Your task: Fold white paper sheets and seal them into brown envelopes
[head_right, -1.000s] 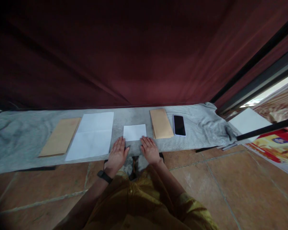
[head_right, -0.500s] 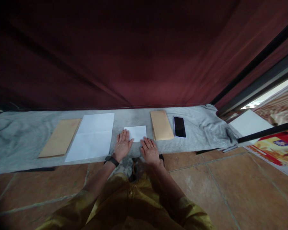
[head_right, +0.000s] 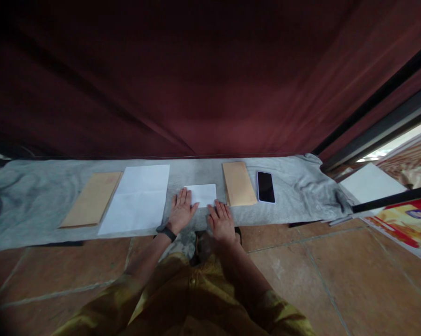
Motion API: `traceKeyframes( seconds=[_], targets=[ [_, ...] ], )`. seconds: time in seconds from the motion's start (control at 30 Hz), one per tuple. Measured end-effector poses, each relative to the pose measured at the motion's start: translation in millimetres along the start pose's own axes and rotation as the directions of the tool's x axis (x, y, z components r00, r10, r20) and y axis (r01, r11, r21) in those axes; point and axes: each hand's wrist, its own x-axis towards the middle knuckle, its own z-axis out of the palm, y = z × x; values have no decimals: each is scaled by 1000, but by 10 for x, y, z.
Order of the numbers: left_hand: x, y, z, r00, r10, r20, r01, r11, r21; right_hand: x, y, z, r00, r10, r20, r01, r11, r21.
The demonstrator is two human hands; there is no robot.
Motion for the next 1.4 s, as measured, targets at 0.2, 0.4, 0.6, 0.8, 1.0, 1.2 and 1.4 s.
traceKeyframes(
  seconds=[0.2, 0.4, 0.6, 0.8, 1.0, 1.2, 1.4],
  targets=[
    [25, -5, -26, 1000, -6, 13, 6, 1000, -9, 46, 16, -25, 1000, 21, 7, -21, 998, 54],
    [48, -20, -9, 1000, 0, -6, 0, 1000, -23, 404, -34, 16, 999, -11, 33, 7, 994, 112],
    [97, -69, -31, 1000, 5, 0, -5, 999, -48, 778, -102, 177, 994, 19, 108, -23, 999, 40],
    [112, -104, -16, 999, 16, 37, -14, 998, -57, 820, -18, 297, 998, 53, 16, -54, 998, 42],
    [100, -113, 33, 999, 23, 26, -22, 999, -47, 775, -7, 313, 996, 83, -7, -83, 997, 4],
    [68, -130, 50, 1000, 3, 4, -3, 999, -41, 739, 3, 311, 994, 104, -18, -104, 995, 4],
    [-8, -133, 49, 1000, -16, -13, 16, 999, -51, 719, 11, 293, 994, 108, -12, -108, 994, -19]
  ],
)
